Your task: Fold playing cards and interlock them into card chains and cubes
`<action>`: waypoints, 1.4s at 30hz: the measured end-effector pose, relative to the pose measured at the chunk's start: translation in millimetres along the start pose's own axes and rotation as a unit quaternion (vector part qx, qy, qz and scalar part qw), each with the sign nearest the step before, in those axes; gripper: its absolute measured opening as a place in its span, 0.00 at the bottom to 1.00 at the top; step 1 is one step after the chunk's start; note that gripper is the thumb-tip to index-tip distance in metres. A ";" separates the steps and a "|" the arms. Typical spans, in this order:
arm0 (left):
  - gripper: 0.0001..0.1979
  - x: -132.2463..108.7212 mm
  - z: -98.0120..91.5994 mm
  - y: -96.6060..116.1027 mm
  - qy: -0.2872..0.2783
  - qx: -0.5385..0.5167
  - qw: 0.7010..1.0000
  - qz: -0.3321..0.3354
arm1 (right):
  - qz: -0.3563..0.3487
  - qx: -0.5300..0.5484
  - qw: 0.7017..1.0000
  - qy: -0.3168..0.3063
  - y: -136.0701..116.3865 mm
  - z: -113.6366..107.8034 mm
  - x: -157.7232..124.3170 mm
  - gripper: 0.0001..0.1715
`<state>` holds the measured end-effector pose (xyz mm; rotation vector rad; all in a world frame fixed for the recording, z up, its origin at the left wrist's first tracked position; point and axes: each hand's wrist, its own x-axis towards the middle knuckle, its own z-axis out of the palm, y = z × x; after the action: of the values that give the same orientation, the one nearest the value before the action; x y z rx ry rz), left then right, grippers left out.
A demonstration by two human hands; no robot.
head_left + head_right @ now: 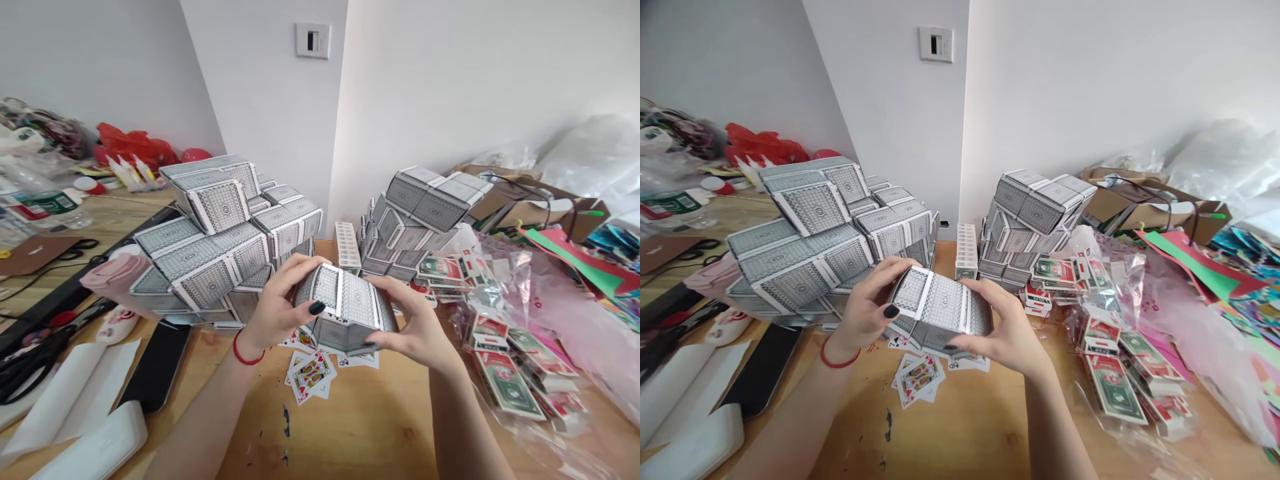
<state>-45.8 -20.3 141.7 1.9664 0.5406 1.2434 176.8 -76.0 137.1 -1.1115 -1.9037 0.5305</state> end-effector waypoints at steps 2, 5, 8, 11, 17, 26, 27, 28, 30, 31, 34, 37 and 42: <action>0.27 -0.2 0.0 -1.7 0.001 -0.009 1.000 -0.005 | -0.001 0.007 1.000 0.014 0.6 0.3 -0.1 0.39; 0.28 -1.1 2.6 -3.5 0.009 -0.021 1.000 -0.009 | 0.011 -0.001 1.000 0.007 -1.2 1.5 -0.1 0.38; 0.28 -1.2 5.3 -3.7 0.010 -0.021 1.000 -0.010 | 0.019 0.003 1.000 0.007 -2.0 1.3 -0.6 0.36; 0.27 0.2 5.4 -2.6 -0.003 -0.011 1.000 -0.009 | 0.023 -0.006 1.000 0.011 -1.5 -1.6 -2.0 0.36; 0.24 -0.3 -1.3 3.2 -0.058 0.008 0.997 -0.052 | 0.023 -0.065 0.997 -0.028 -7.1 -8.4 -3.5 0.37; 0.27 1.1 -4.9 16.0 -0.116 0.103 0.986 -0.062 | 0.014 -0.075 0.997 -0.034 -11.6 -5.6 -0.5 0.40; 0.28 1.6 -5.1 16.3 -0.113 0.111 0.986 -0.054 | 0.017 -0.069 0.997 -0.035 -11.3 -6.1 -0.7 0.41; 0.28 1.9 -5.1 16.5 -0.109 0.116 0.986 -0.048 | 0.018 -0.061 0.997 -0.039 -11.1 -6.7 -1.0 0.43; 0.28 2.0 -4.6 16.4 -0.102 0.122 0.987 -0.039 | 0.017 -0.043 0.998 -0.051 -11.0 -8.0 -1.5 0.45; 0.28 1.9 -4.1 16.1 -0.098 0.122 0.987 -0.036 | 0.018 -0.035 0.998 -0.057 -11.2 -8.4 -1.6 0.45; 0.27 1.2 -2.4 15.3 -0.091 0.119 0.988 -0.027 | 0.025 -0.030 0.997 -0.060 -12.2 -8.5 -1.3 0.44; 0.26 0.9 -1.5 14.3 -0.096 0.118 0.988 -0.032 | 0.025 -0.040 0.997 -0.053 -13.1 -7.5 -0.4 0.44; 0.26 1.0 -1.4 12.2 -0.099 0.119 0.987 -0.042 | 0.023 -0.049 0.997 -0.046 -13.2 -6.6 0.3 0.43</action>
<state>-47.0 -26.9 152.0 2.2111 0.6875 0.9534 175.7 -82.9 150.0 -1.2155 -2.0057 0.5273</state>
